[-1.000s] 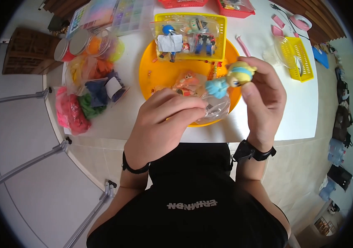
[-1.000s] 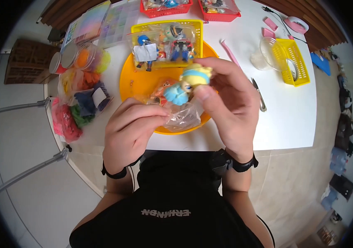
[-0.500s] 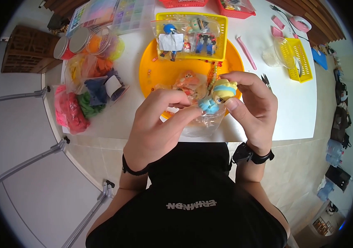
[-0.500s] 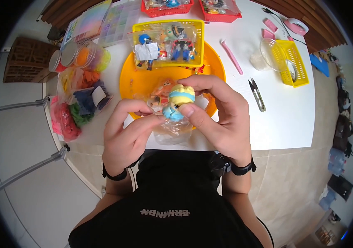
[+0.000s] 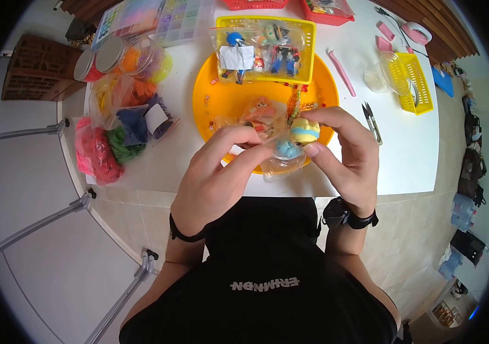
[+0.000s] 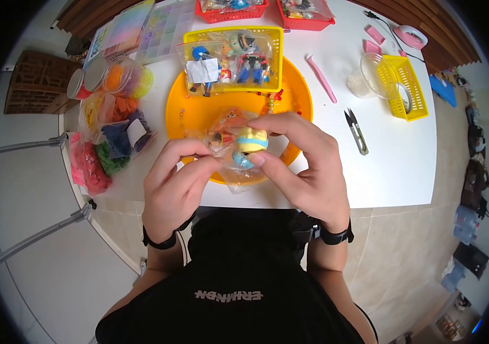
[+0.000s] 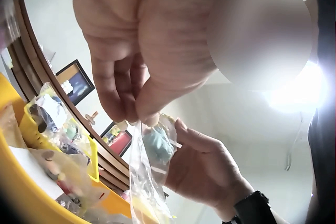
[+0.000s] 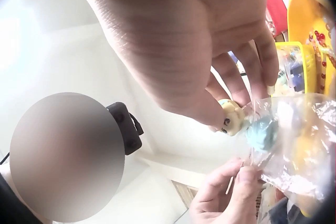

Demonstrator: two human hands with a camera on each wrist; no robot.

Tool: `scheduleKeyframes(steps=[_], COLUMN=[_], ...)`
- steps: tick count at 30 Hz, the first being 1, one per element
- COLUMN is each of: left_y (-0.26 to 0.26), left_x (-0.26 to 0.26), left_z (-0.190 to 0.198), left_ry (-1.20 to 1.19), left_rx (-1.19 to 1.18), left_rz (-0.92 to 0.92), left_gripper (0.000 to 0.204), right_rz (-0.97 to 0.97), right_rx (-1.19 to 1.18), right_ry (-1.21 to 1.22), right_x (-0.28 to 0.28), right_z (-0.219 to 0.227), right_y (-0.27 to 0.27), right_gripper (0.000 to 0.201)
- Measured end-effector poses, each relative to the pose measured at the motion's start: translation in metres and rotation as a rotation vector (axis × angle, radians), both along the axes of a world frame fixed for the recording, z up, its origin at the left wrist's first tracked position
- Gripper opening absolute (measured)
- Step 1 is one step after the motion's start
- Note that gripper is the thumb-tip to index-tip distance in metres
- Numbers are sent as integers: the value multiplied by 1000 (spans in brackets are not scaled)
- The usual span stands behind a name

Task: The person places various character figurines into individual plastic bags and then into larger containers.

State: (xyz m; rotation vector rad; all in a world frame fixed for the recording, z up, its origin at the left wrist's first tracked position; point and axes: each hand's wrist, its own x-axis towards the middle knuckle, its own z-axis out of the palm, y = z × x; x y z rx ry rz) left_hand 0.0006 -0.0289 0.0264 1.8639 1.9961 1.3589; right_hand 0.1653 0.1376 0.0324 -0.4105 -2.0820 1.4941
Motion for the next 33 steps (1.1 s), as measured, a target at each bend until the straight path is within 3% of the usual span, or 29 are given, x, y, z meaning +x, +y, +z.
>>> scheduleKeyframes(steps=[8, 14, 17, 20, 24, 29, 33], left_y=[2, 2, 2, 1, -5, -6, -2], left_x=[-3, -1, 20, 23, 14, 18, 29], left_z=[-7, -20, -28, -22, -18, -28, -25], left_ry=[30, -140, -761, -1123, -1624, -1719, -1865], left_rx=[94, 141, 192, 130, 66, -9, -49], left_rz=[-18, -33, -9, -57, -323, -407, -480], left_gripper=[38, 39, 44, 46, 43, 46, 50], right_rz=[150, 156, 126, 142, 120, 124, 130], right_rx=[78, 22, -57, -124, -237, -247, -363], right_ry=[-15, -41, -44, 18, 82, 157, 47], right_x=[-5, -8, -7, -7, -9, -11, -7], right_z=[-1, -3, -1, -4, -3, -6, 1], right_y=[2, -3, -6, -6, -10, -10, -13], right_gripper=[35, 33, 32, 29, 28, 29, 29])
